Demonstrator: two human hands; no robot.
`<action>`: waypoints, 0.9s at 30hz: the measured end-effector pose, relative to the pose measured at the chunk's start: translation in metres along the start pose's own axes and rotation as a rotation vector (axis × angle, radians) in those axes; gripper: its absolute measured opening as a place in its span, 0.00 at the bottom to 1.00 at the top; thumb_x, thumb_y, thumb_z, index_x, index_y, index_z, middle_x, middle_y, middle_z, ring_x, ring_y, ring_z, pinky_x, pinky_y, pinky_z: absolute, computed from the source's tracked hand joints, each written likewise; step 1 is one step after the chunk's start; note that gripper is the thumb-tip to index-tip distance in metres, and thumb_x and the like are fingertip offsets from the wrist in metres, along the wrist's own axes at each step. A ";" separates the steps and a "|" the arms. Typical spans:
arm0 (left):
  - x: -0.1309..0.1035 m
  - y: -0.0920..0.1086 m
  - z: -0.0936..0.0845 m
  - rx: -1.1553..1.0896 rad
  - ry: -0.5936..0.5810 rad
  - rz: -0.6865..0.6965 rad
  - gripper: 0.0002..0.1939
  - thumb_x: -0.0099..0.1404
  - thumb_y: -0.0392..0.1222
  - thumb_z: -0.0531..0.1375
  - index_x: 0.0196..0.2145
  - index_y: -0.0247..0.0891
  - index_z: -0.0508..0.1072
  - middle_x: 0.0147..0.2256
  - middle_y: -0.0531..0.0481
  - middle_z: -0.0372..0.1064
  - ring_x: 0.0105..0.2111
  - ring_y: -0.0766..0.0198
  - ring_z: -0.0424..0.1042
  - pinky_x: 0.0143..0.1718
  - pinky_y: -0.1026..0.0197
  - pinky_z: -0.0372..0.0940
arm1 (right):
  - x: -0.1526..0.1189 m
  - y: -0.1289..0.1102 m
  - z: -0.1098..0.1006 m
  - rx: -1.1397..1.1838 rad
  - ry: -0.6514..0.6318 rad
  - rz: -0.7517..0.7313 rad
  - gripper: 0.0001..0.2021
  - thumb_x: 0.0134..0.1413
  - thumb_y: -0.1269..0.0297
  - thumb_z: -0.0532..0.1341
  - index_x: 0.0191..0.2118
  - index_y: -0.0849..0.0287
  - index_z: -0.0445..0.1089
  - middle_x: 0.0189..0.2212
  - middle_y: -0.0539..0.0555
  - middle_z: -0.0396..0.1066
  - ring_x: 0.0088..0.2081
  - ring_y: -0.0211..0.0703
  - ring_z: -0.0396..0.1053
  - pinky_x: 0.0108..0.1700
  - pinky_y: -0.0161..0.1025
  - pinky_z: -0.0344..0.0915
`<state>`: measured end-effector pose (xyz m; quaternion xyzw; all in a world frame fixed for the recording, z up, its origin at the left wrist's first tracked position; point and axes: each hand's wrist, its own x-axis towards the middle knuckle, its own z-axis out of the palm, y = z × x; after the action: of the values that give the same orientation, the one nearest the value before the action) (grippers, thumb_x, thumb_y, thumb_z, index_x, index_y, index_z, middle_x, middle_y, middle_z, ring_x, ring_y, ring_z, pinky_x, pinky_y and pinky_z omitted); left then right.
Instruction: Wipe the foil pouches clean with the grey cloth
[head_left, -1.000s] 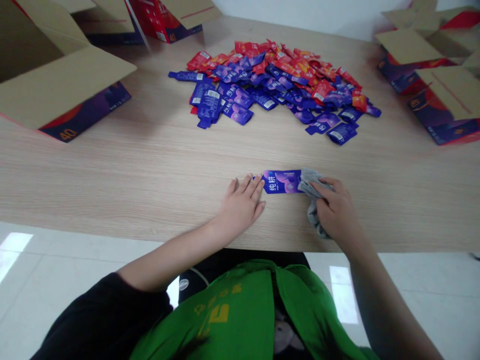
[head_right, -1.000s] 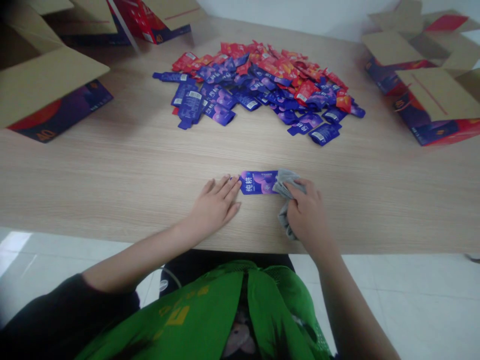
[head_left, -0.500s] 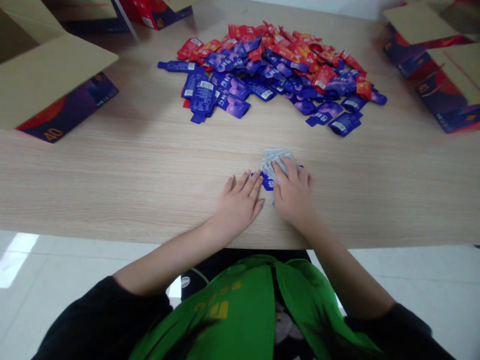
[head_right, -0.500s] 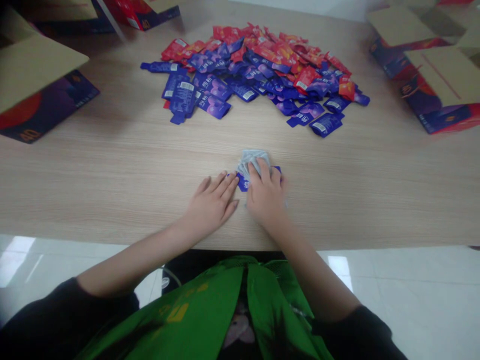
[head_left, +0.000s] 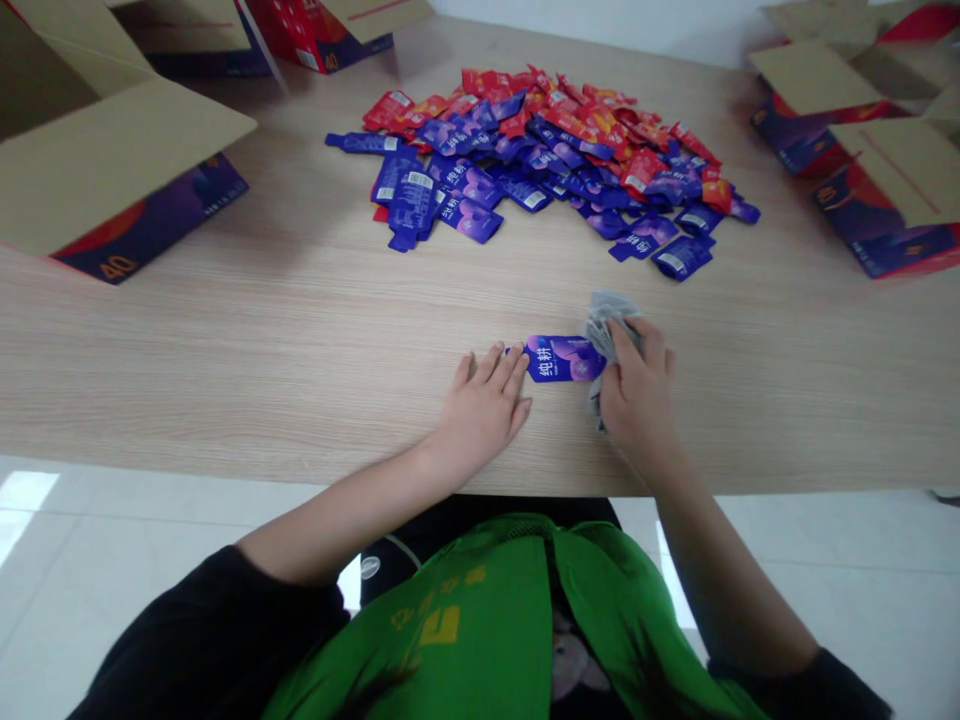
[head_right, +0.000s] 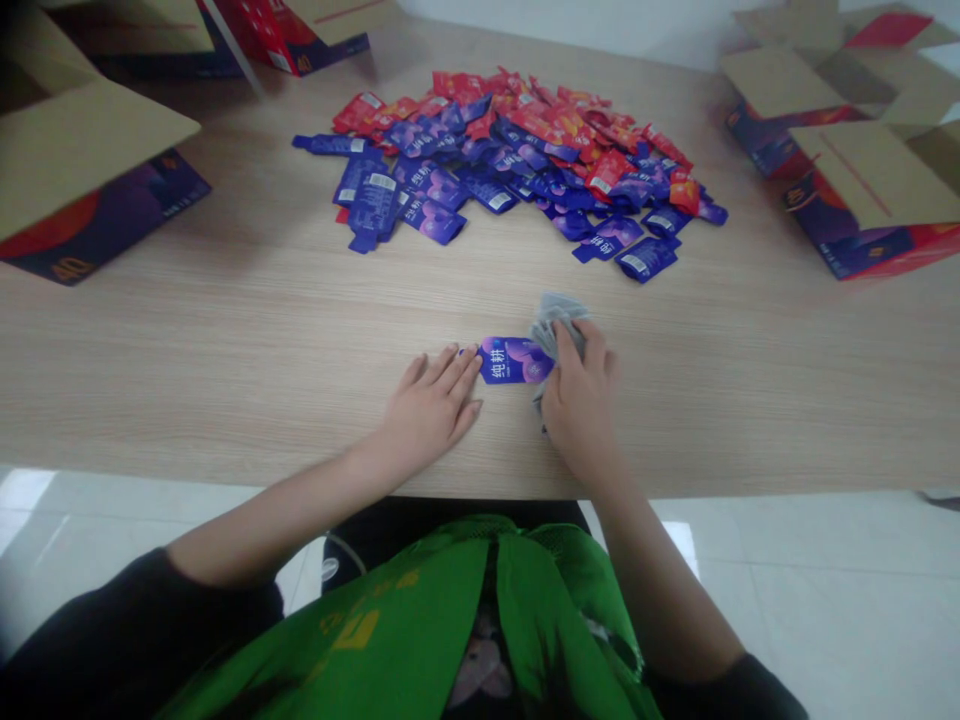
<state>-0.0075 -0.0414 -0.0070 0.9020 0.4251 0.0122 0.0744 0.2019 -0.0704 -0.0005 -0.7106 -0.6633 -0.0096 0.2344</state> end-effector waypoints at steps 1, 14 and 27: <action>0.000 0.000 0.000 -0.001 0.004 0.001 0.30 0.79 0.47 0.46 0.73 0.33 0.57 0.73 0.41 0.51 0.73 0.46 0.52 0.70 0.37 0.52 | 0.002 -0.013 0.004 0.003 -0.024 -0.050 0.28 0.65 0.71 0.48 0.68 0.59 0.64 0.67 0.66 0.59 0.63 0.60 0.60 0.60 0.60 0.59; 0.000 -0.002 0.000 0.000 -0.008 0.007 0.31 0.79 0.48 0.45 0.74 0.34 0.55 0.74 0.43 0.50 0.73 0.48 0.51 0.70 0.38 0.51 | -0.015 -0.006 0.007 -0.191 -0.128 -0.030 0.28 0.65 0.68 0.50 0.68 0.53 0.66 0.70 0.60 0.60 0.55 0.63 0.62 0.53 0.62 0.58; 0.000 -0.004 0.004 0.002 0.003 0.016 0.31 0.79 0.48 0.44 0.74 0.33 0.54 0.74 0.43 0.49 0.74 0.48 0.50 0.71 0.37 0.51 | -0.014 0.022 -0.006 -0.115 0.013 0.062 0.26 0.62 0.70 0.51 0.63 0.54 0.72 0.63 0.63 0.65 0.55 0.60 0.65 0.53 0.58 0.63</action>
<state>-0.0100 -0.0396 -0.0114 0.9055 0.4179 0.0136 0.0726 0.2229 -0.0859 -0.0063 -0.7431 -0.6378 -0.0449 0.1975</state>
